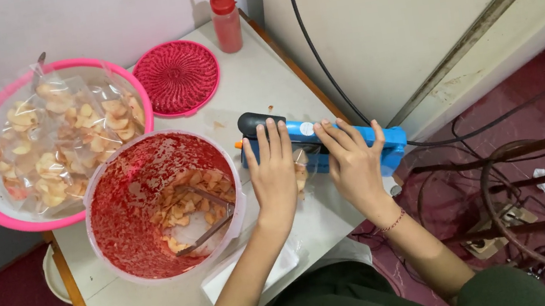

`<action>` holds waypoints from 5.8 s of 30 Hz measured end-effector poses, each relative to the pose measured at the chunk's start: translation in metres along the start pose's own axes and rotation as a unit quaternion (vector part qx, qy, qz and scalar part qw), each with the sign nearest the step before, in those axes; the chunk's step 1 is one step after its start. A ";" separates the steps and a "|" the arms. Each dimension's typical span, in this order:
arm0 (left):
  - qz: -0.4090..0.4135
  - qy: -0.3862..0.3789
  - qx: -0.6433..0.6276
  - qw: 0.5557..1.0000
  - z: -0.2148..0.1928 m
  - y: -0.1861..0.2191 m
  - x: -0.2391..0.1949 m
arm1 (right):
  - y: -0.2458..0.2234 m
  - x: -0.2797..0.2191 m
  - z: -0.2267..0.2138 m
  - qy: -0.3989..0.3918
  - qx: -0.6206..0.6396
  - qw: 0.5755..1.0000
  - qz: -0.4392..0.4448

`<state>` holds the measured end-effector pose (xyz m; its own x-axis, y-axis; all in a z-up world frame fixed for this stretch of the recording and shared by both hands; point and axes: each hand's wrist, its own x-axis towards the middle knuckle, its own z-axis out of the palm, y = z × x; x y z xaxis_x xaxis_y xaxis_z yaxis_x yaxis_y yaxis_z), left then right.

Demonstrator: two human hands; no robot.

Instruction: Packaging chips into small plastic bags using tongs and sealing them with a heat sealer.

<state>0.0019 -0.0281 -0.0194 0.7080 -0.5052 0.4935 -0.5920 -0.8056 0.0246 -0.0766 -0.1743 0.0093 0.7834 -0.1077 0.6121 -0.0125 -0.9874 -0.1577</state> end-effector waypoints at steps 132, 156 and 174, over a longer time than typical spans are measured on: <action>-0.214 0.143 -0.560 0.788 -0.252 -0.089 -0.106 | -0.139 0.078 -0.091 -0.023 0.491 0.853 -0.174; -0.102 -0.170 -0.084 0.977 -0.048 -0.343 0.027 | -0.229 0.290 0.224 -0.330 0.171 0.913 -0.170; -0.119 -0.182 -0.049 0.975 -0.011 -0.358 0.011 | -0.265 0.289 0.195 -0.547 0.157 0.785 -0.242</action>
<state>0.2176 0.2581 -0.0134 0.9091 -0.3982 0.1226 -0.4153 -0.8893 0.1916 0.2745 0.0790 0.0769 0.7157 0.6062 -0.3468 0.4713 -0.7857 -0.4007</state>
